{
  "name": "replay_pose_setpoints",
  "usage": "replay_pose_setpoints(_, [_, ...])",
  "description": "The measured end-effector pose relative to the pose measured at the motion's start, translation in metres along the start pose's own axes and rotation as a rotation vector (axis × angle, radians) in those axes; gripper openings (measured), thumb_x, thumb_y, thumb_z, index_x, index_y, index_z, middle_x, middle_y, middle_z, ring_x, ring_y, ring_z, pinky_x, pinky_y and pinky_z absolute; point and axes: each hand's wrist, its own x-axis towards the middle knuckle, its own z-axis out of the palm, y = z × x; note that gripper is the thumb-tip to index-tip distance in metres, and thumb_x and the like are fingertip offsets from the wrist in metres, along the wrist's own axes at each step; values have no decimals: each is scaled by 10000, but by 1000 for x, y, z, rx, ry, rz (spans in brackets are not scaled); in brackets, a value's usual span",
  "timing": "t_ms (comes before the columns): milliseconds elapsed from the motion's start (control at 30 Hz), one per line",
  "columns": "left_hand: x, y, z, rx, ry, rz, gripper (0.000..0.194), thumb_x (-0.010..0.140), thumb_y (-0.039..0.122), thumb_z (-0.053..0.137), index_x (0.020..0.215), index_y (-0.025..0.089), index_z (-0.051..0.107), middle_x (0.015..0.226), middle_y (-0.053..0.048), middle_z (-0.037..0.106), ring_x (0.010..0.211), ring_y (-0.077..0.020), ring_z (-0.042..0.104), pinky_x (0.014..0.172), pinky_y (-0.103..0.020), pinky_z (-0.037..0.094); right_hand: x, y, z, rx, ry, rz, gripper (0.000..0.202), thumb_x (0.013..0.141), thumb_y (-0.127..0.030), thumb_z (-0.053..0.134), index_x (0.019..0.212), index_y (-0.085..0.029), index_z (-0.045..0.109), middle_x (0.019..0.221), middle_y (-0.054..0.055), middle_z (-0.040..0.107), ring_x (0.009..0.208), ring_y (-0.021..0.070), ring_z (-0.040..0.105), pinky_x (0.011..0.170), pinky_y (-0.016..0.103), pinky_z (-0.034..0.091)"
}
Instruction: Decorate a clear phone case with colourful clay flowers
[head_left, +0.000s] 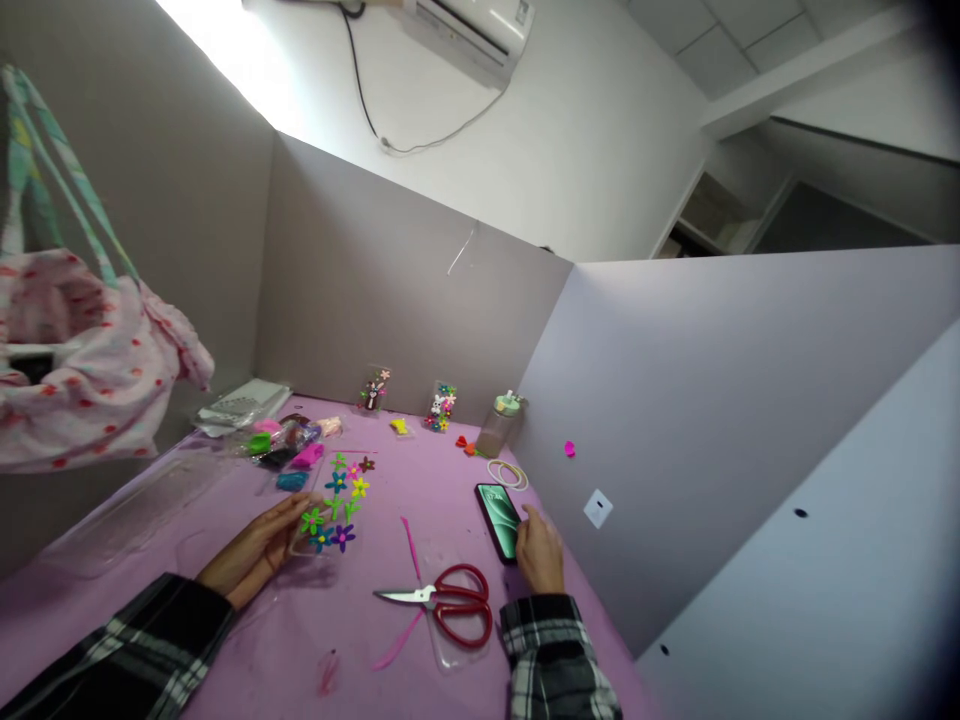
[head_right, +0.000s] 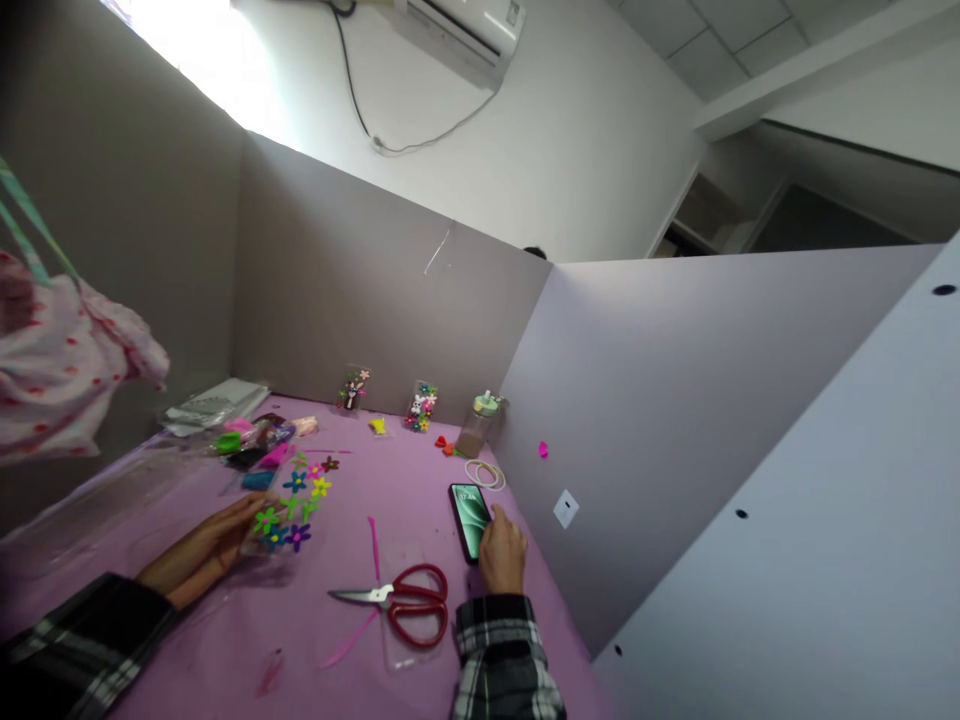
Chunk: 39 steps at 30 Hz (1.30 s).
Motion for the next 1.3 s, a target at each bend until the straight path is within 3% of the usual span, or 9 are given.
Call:
replay_pose_setpoints(167, [-1,0,2,-8,11,-15,213,817,16,653,985,125,725,895,-85,777,653,-169,737,562,-234,625,18,-13,13,76,-29,-92,457,848,-65,420,1262,-137,599,1081,128,713,1016,240,622,914,329,404])
replay_pose_setpoints(300, [-3,3,5,12,48,-20,195,821,22,644,967,122,725,873,-81,782,645,-163,734,541,-225,620,29,-5,12,180,10,-69,466,880,-110,343,1291,-126,562,1062,100,721,1011,218,634,910,320,438])
replay_pose_setpoints(467, [-5,5,9,26,83,-40,183,799,21,645,915,138,723,860,-80,790,709,-204,761,566,-233,628,24,10,6,281,65,-13,479,881,-158,305,1291,-110,549,1023,98,729,959,218,663,867,330,479])
replay_pose_setpoints(600, [-1,3,5,20,66,-48,206,791,28,662,940,155,727,878,-67,791,684,-183,753,561,-217,623,19,4,5,322,84,-20,468,883,-166,298,1268,-108,557,1021,92,728,993,216,651,916,330,462])
replay_pose_setpoints(800, [1,1,1,37,41,-37,202,796,16,656,932,149,724,928,-82,788,735,-188,757,592,-218,626,17,-3,6,315,66,-27,451,899,-168,304,1269,-125,558,1017,77,728,988,211,641,925,325,446])
replay_pose_setpoints(1100, [0,2,4,53,49,-21,199,833,2,594,927,127,718,882,-83,783,636,-149,729,546,-203,612,16,-1,15,261,-39,-101,466,875,-137,362,1303,-153,546,1073,56,725,1015,201,636,938,315,437])
replay_pose_setpoints(1300, [0,1,2,48,42,-35,195,831,14,613,939,135,719,864,-74,779,646,-150,730,548,-196,609,16,1,12,234,-23,-103,462,892,-128,336,1307,-140,539,1069,70,721,1021,209,620,961,335,416])
